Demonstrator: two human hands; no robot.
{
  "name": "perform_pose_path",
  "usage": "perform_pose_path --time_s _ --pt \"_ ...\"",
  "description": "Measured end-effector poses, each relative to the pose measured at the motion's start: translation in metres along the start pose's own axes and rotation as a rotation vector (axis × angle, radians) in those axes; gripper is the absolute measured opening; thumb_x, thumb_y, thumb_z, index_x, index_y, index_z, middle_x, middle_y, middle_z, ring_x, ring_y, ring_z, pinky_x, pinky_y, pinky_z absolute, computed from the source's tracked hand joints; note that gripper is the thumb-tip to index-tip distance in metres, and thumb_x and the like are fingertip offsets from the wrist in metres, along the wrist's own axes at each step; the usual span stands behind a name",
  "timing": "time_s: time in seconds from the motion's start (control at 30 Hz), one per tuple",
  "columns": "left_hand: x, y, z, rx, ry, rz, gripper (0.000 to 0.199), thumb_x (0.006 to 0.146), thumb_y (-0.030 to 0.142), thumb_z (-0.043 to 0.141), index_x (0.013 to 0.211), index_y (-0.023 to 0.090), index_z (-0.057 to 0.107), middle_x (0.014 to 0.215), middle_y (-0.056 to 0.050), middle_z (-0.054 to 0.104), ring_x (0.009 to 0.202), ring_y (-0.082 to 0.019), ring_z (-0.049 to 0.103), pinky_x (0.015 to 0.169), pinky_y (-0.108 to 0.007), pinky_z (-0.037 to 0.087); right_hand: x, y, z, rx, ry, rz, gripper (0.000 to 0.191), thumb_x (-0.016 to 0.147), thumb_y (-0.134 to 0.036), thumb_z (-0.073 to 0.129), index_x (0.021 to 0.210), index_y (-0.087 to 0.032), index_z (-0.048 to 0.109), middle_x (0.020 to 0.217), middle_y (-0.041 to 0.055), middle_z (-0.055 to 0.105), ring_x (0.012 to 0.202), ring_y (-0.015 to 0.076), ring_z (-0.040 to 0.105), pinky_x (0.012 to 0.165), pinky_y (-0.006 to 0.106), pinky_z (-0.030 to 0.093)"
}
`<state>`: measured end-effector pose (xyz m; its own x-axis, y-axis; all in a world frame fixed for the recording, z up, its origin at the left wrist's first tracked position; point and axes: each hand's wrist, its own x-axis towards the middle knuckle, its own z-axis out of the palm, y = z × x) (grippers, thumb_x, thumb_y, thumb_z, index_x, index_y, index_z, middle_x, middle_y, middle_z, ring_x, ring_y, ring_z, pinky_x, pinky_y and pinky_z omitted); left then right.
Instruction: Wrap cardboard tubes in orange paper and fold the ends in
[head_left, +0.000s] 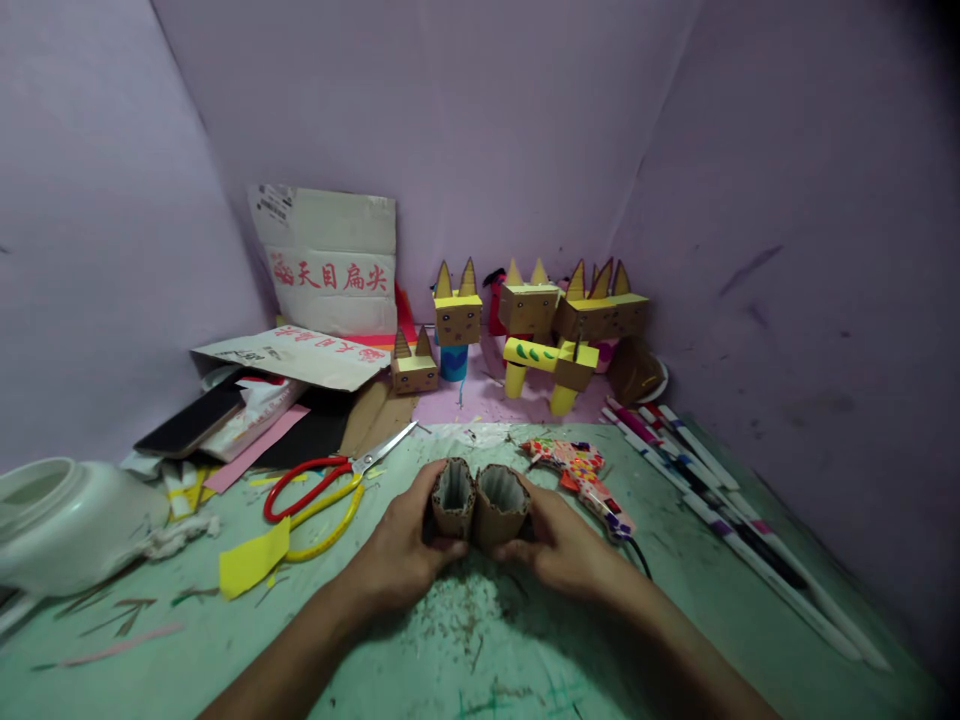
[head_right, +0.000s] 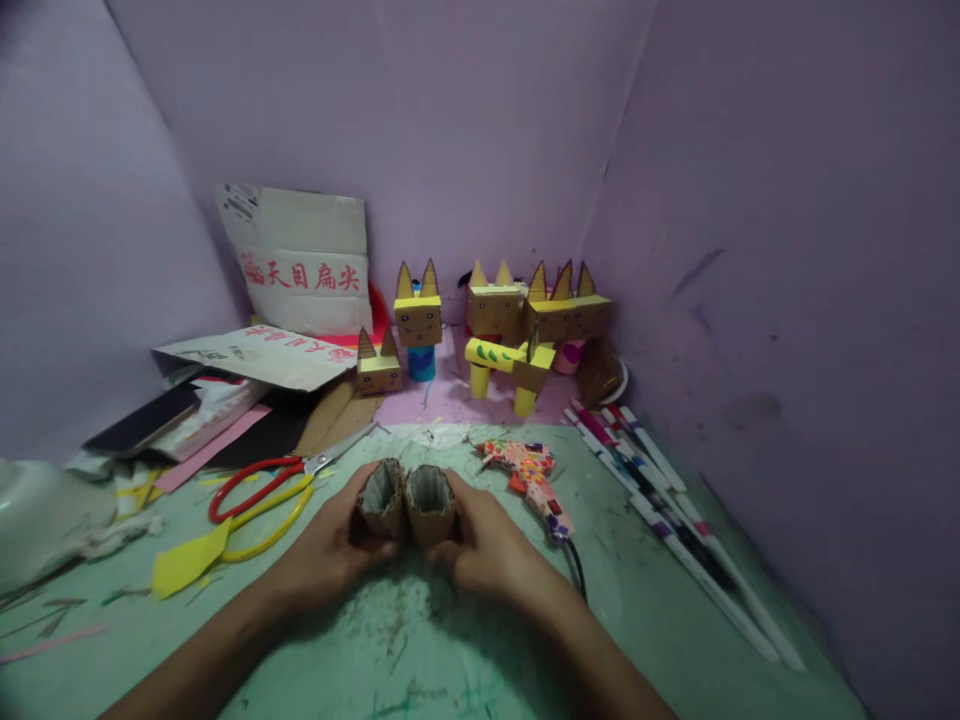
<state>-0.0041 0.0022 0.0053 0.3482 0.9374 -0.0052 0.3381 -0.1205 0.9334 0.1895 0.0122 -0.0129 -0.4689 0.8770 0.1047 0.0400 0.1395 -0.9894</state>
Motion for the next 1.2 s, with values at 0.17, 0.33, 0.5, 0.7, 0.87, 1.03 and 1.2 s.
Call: perform_pose_path --time_s 0.17,0.33,0.5,0.7,0.87,1.03,1.2 --pt "0.002 -0.001 -0.004 0.052 -0.028 0.036 0.059 0.065 0.012 0.063 0.120 0.018 0.044 0.102 -0.002 0.062 0.096 -0.021 0.055 0.085 -0.029 0.043 0.001 0.000 -0.001 -0.115 -0.007 -0.013 0.049 0.058 -0.001 0.061 0.103 -0.021 0.060 0.090 0.0036 0.063 0.085 0.0214 0.053 0.080 0.035 0.041" --pt "0.004 -0.002 -0.006 0.022 -0.052 0.082 0.052 0.064 0.011 0.065 0.114 0.018 0.050 0.098 0.000 0.062 0.091 -0.019 0.055 0.081 -0.027 0.043 0.001 -0.004 -0.001 -0.096 -0.004 -0.016 0.046 0.057 -0.001 0.062 0.099 -0.020 0.062 0.086 0.0025 0.063 0.084 0.0208 0.052 0.080 0.034 0.041" --pt "0.006 -0.004 -0.006 -0.118 -0.071 0.079 0.043 0.063 0.013 0.069 0.104 0.016 0.056 0.091 0.000 0.061 0.087 -0.019 0.055 0.076 -0.027 0.044 0.003 -0.003 0.000 -0.059 0.011 -0.002 0.044 0.056 0.001 0.064 0.095 -0.020 0.065 0.085 0.0020 0.063 0.083 0.0207 0.054 0.079 0.034 0.042" --pt "0.008 -0.005 -0.006 -0.322 -0.023 0.061 0.045 0.074 0.037 0.066 0.111 0.014 0.056 0.103 -0.006 0.064 0.095 -0.025 0.058 0.084 -0.032 0.045 0.004 -0.006 0.006 0.231 0.094 0.005 0.056 0.064 -0.029 0.076 0.115 -0.021 0.055 0.105 0.0080 0.063 0.092 0.0241 0.060 0.080 0.036 0.046" --pt "0.007 0.001 0.002 -0.672 -0.013 -0.171 0.048 0.078 0.048 0.062 0.108 0.010 0.060 0.095 -0.010 0.068 0.086 -0.023 0.063 0.072 -0.030 0.048 0.004 -0.011 0.011 0.480 0.066 0.239 0.052 0.069 -0.046 0.072 0.106 -0.012 0.062 0.091 0.0116 0.066 0.074 0.0208 0.063 0.066 0.032 0.050" --pt "0.005 0.006 0.003 -0.692 0.016 -0.224 0.052 0.071 0.041 0.071 0.109 0.007 0.059 0.093 -0.012 0.069 0.079 -0.022 0.065 0.070 -0.030 0.050 0.004 -0.013 0.013 0.577 0.045 0.290 0.051 0.063 -0.041 0.078 0.100 -0.009 0.065 0.092 0.0133 0.068 0.070 0.0191 0.064 0.062 0.028 0.050" --pt "0.003 0.009 0.003 -0.697 0.049 -0.232 0.057 0.066 0.038 0.076 0.110 0.006 0.059 0.091 -0.012 0.070 0.078 -0.023 0.066 0.070 -0.031 0.051 0.003 -0.013 0.013 0.566 0.041 0.281 0.049 0.062 -0.039 0.079 0.099 -0.009 0.067 0.092 0.0136 0.068 0.076 0.0207 0.065 0.072 0.031 0.050"
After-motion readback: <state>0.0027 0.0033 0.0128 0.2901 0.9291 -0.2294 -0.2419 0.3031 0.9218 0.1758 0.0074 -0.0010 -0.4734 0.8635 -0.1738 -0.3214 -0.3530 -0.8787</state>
